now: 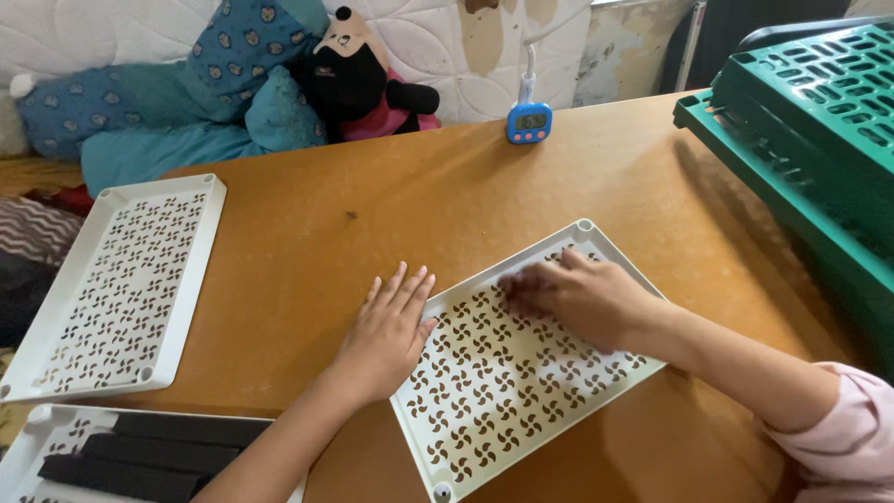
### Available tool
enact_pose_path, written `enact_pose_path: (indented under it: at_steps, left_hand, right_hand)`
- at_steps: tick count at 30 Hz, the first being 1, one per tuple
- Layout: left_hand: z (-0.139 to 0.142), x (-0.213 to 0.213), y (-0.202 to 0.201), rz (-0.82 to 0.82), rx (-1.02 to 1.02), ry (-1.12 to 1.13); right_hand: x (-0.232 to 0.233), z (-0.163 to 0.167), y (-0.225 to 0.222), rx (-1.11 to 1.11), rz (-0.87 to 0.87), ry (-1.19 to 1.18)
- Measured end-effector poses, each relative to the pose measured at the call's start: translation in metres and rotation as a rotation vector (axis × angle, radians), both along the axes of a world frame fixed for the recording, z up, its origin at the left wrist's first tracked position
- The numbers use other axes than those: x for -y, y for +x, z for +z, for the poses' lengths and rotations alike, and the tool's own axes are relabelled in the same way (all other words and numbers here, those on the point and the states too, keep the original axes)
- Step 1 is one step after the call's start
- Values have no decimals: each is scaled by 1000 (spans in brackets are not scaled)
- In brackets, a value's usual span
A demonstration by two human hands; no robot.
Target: The person wipes a perforated plastic tray with a cloth, then lifts the tray and fits it onto the black leg frame of a small two-tier shelf, pressing it into place. They then wipe the table surface and another white tray with the cloth.
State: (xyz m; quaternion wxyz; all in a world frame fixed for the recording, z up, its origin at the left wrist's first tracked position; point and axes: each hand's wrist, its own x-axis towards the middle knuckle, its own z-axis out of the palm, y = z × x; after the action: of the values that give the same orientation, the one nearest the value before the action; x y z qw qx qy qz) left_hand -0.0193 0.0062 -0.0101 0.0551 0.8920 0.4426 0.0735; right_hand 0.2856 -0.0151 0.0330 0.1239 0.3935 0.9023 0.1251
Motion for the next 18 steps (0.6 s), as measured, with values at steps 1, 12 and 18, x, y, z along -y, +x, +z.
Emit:
enact_pose_path:
  at_steps: [1, 12, 18]
  left_hand:
    - [1, 1, 1, 0, -19, 11]
    - [10, -1, 0, 78, -91, -111]
    - [3, -4, -2, -5, 8, -26]
  right_hand:
    - [-1, -3, 1, 24, -40, 25]
    - [54, -9, -35, -350, 513, -132]
    - [45, -11, -32, -297, 430, -184]
